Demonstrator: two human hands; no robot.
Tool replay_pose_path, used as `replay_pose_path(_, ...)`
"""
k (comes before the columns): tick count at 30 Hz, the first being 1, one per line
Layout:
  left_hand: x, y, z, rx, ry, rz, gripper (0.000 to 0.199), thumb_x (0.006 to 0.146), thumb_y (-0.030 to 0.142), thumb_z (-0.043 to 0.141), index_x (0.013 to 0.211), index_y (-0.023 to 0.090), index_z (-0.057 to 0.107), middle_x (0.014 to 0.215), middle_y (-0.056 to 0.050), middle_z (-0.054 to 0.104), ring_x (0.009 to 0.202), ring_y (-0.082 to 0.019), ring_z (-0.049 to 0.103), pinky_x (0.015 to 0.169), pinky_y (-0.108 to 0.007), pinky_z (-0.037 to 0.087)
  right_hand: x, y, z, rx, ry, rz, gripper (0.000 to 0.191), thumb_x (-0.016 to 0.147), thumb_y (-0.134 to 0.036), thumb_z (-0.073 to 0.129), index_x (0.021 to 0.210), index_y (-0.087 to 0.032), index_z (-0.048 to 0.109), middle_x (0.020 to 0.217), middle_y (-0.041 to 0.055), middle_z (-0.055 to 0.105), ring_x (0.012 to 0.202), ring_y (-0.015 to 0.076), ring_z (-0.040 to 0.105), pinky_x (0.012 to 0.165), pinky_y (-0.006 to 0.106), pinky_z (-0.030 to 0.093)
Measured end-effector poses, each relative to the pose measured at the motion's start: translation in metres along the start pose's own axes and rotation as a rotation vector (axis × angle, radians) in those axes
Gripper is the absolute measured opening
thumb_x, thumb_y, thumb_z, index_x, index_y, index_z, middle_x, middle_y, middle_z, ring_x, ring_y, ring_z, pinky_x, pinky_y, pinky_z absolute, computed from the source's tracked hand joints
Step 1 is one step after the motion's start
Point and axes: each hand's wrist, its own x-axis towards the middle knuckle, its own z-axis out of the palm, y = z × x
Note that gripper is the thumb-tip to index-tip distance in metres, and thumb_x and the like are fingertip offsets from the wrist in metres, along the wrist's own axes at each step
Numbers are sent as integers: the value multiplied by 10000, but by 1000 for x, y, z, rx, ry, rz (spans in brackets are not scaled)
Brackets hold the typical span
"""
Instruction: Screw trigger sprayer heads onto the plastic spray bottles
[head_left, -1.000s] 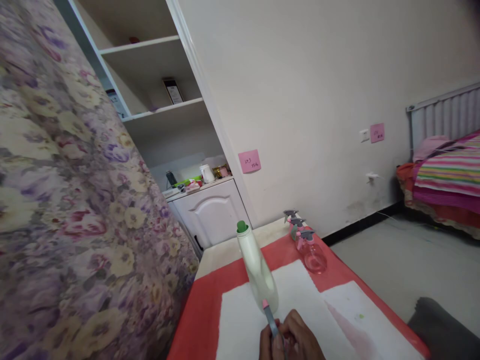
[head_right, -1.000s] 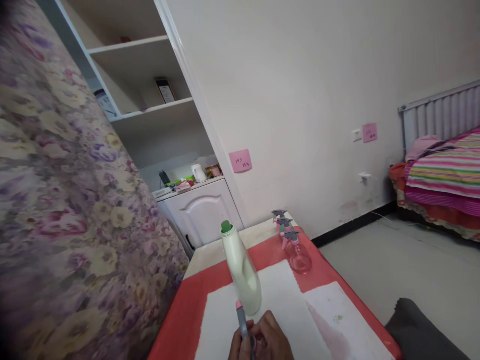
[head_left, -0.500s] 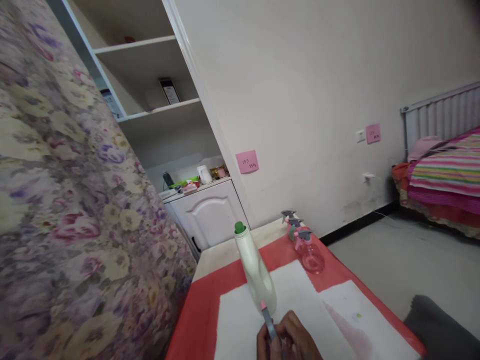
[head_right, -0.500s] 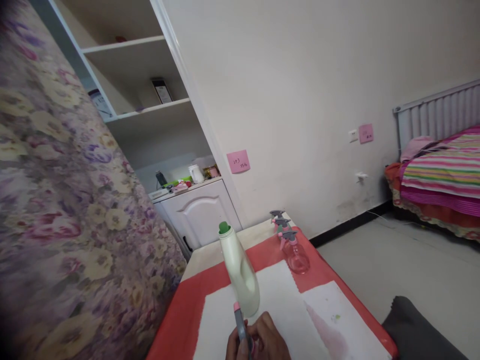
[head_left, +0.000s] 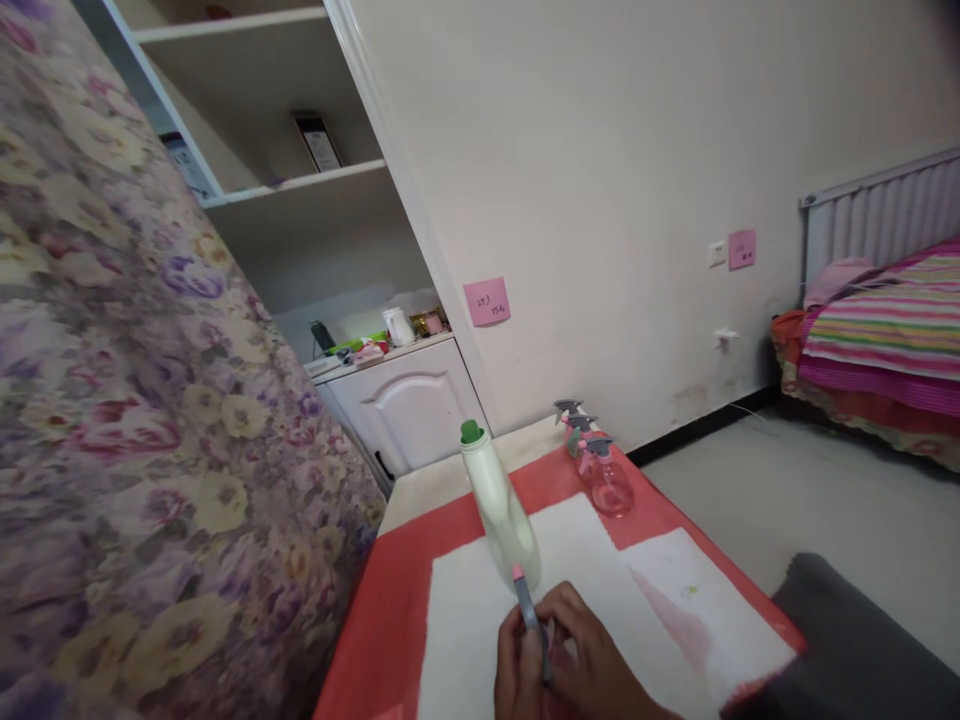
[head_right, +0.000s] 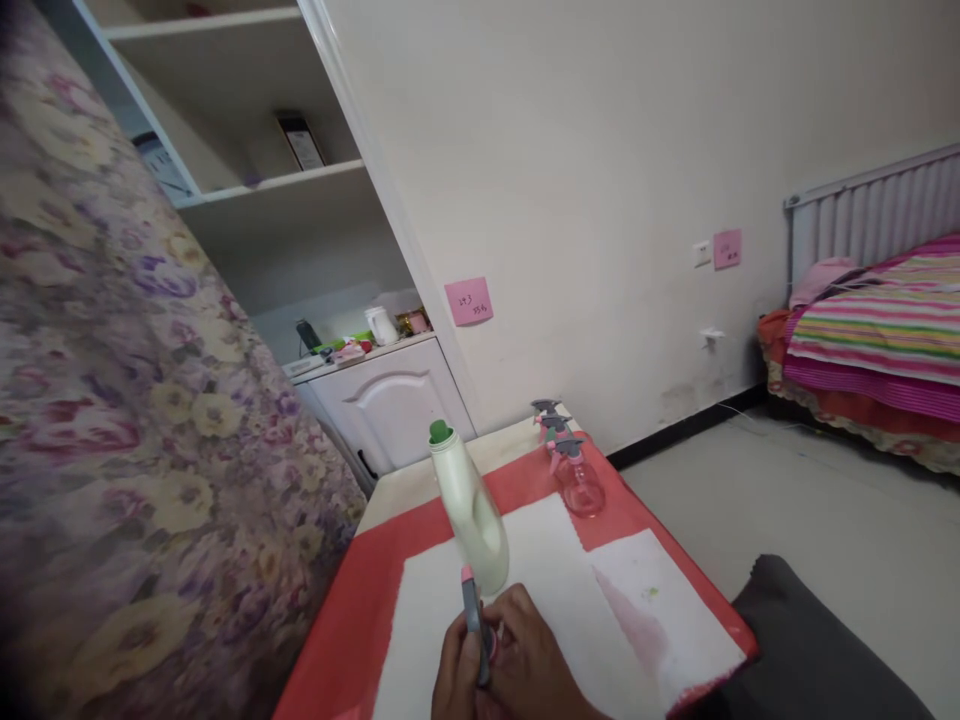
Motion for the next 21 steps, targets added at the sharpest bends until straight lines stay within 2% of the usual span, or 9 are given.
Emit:
replay_pose_path(4, -2, 3, -10, 30, -10, -12, 606, 831, 686, 467, 1115, 189, 667, 1133, -104, 718, 1136, -285, 622, 912, -352, 525, -12, 9, -10, 51, -23, 106, 571, 545, -66, 683, 1084, -232, 593, 1042, 30, 566, 975, 230, 554, 880, 348, 457)
replay_pose_path(7, -2, -2, -19, 62, -25, -51, 547, 818, 640, 530, 1121, 206, 669, 1149, -80, 718, 1128, -287, 627, 953, -374, 505, -24, 27, -9, 95, -29, 160, 707, 509, -87, 717, 1179, -249, 559, 1142, 44, 568, 1070, 266, 548, 956, 398, 443)
replay_pose_path(10, -2, -8, -26, 63, -66, -57, 493, 750, 559, 660, 1091, 203, 691, 1146, -78, 726, 1123, -301, 634, 984, -382, 489, -33, 43, -2, 192, -52, 156, 733, 535, -161, 761, 1228, -264, 545, 1187, 52, 577, 1118, 283, 556, 978, 426, 450)
replay_pose_path(14, -3, -15, -24, 64, -66, 39, 546, 685, 506, 740, 1143, 217, 671, 1243, -90, 684, 1192, -296, 597, 1014, -358, 472, -43, 58, 8, 188, -10, 194, 840, 526, -244, 821, 1300, -285, 497, 1228, 73, 587, 1131, 317, 578, 963, 452, 486)
replay_pose_path(17, -2, -16, -17, 112, -34, 62, 509, 644, 476, 786, 1064, 207, 690, 1143, -91, 726, 1093, -290, 647, 943, -339, 509, -49, 63, 12, 132, 54, 210, 736, 639, -323, 776, 1317, -297, 490, 1248, 90, 597, 1152, 328, 580, 994, 474, 475)
replay_pose_path(21, -1, -12, -8, 109, 39, 12, 450, 662, 513, 763, 978, 199, 701, 985, -72, 763, 969, -270, 681, 795, -296, 551, -48, 55, 12, 139, 69, 191, 615, 731, -352, 720, 1302, -269, 510, 1237, 108, 615, 1141, 313, 597, 993, 460, 482)
